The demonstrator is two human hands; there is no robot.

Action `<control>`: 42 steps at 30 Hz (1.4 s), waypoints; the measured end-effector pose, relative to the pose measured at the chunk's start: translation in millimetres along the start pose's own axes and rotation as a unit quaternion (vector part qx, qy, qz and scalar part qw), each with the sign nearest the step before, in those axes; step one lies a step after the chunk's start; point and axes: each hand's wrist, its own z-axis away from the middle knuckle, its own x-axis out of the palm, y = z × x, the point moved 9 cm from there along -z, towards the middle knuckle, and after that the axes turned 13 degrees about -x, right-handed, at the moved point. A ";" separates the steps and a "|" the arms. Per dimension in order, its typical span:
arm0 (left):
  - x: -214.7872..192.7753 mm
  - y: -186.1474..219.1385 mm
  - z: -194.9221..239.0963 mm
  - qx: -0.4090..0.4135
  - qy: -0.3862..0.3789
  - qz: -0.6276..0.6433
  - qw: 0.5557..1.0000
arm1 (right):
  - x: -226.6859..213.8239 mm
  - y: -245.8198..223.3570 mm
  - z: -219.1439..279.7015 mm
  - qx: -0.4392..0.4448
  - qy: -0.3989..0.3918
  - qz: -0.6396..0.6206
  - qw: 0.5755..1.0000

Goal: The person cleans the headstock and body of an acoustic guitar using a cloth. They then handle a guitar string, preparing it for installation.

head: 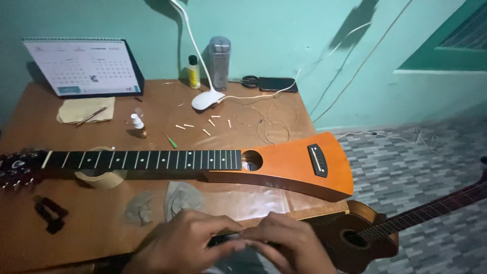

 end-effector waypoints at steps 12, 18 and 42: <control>-9.2 -42.9 -54.2 -0.212 -0.014 0.056 0.976 | -99.4 88.0 57.1 0.088 0.090 0.263 0.956; -0.8 -45.7 -120.0 -0.192 -0.020 0.103 0.976 | -160.9 149.6 50.8 0.067 0.072 0.347 0.933; 30.4 -106.8 -176.0 -0.296 0.018 0.156 0.942 | -160.6 241.1 55.7 0.165 0.129 0.310 0.927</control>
